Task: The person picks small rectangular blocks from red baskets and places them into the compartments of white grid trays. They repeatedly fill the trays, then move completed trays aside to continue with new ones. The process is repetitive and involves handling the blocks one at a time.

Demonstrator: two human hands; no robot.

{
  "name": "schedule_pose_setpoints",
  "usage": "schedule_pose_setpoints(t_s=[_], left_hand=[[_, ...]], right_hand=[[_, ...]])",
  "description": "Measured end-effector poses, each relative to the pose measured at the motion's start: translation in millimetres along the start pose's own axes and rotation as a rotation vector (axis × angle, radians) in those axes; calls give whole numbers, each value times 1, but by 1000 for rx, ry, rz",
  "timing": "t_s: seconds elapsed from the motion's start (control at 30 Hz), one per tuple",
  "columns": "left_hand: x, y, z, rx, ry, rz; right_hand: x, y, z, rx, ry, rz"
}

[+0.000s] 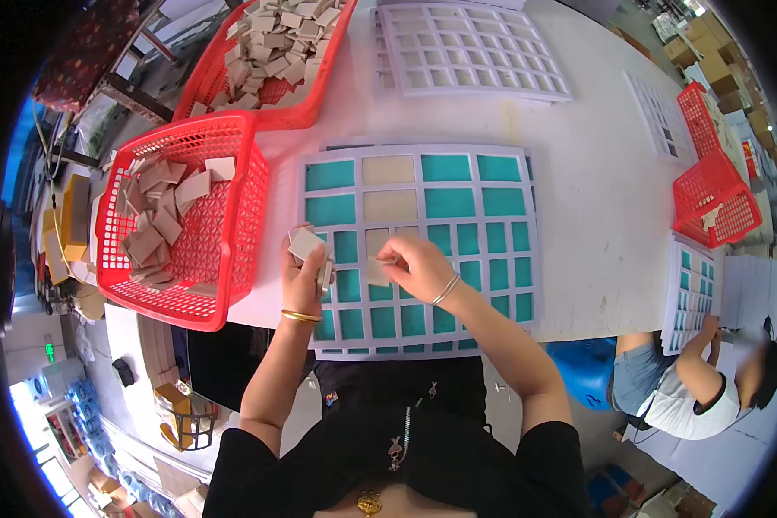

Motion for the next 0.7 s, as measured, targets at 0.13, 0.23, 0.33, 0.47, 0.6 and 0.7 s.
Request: schedule_pose_setpoints(t_s=[0.13,0.23,0.33,0.47,0.6,0.7], left_hand=[[-3,-11,-4,121,110,-22],[3,-17,-2,196,202,-18],[14,-17,-9,149,278,-53],[17,-17,-8,213,182,-49],[12,-17,-3,176,100,40],[13,-17,-6,190,141,-4]], right_hand=[[-4,-6,10,41,-226,-20],[8,-5,13,-57,-430,-184],[14,-3,17,-154,-574,-304],[20,-3,19,-179,-701,-364],[20,-9,26,-148,-902,-411],[19,-16,29,-162,-925,-422]])
Point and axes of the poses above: each hand's wrist, its own y-axis towards the middle knuckle, its own z-axis out of the palm, x = y × z, the point moved 4 cm from there along y, towards the middle knuckle, and after that the axes turned 9 degrees about -y, right-handed, at the moved point
